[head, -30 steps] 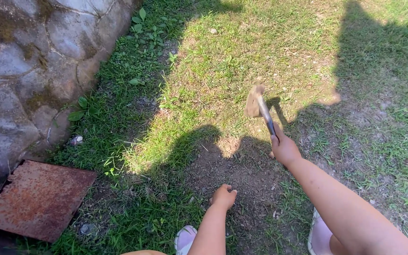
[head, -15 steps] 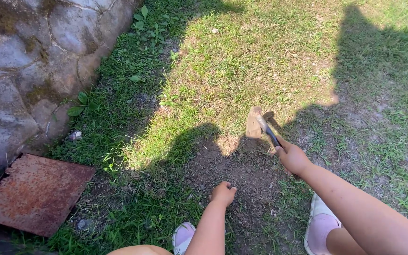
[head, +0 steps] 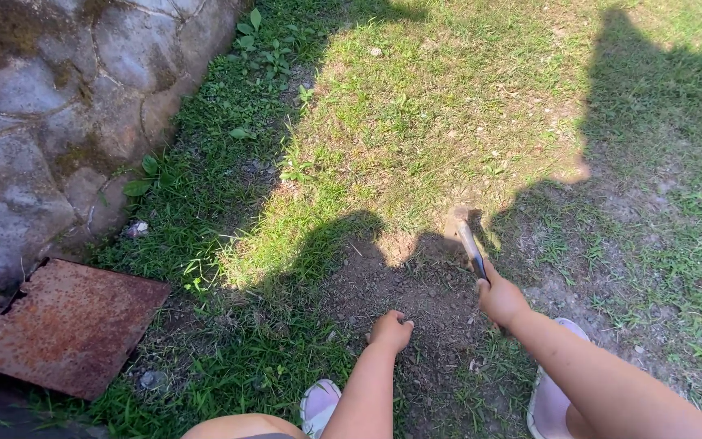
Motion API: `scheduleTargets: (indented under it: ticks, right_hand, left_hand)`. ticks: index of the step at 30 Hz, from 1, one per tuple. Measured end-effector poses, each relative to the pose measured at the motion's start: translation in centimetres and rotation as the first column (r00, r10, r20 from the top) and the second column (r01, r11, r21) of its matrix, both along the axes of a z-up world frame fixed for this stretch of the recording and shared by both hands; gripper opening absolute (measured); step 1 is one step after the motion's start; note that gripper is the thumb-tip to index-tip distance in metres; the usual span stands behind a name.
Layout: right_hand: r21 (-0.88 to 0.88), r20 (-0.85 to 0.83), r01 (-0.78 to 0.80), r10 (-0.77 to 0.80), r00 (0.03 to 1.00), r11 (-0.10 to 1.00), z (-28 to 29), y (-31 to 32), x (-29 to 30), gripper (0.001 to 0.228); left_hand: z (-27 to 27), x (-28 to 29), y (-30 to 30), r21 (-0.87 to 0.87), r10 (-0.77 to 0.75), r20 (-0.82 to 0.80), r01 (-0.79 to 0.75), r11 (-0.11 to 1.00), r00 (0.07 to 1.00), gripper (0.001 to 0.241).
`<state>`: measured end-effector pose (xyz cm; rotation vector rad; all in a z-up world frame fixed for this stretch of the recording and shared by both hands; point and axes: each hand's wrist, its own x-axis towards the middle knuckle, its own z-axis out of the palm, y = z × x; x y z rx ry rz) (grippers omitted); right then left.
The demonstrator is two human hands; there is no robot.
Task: The person uses a small hoe to loosen the soil and pulls out weeds by hand.
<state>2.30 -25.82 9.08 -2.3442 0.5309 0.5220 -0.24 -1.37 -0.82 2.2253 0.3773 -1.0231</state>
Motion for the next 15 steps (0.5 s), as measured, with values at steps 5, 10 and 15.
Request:
scheduleTargets:
  ticks: [5, 10, 15]
  right_hand:
    - [0.223, -0.056, 0.109, -0.098, 0.994, 0.969, 4.8, -0.8, 2.6, 0.062]
    - [0.193, 0.107, 0.071, -0.093, 0.99, 0.979, 7.8, 0.2, 4.0, 0.062]
    - [0.138, 0.089, 0.111, -0.124, 0.988, 0.984, 4.3, 1.5, 1.7, 0.06]
  left_hand:
    - [0.1, 0.1, 0.1, -0.005, 0.019, -0.003, -0.019, 1.0, 1.0, 0.051]
    - [0.1, -0.1, 0.0, 0.007, 0.01, 0.0, -0.01, 1.0, 1.0, 0.051]
    - [0.7, 0.1, 0.0, 0.01, 0.001, -0.013, -0.001, 1.0, 1.0, 0.051]
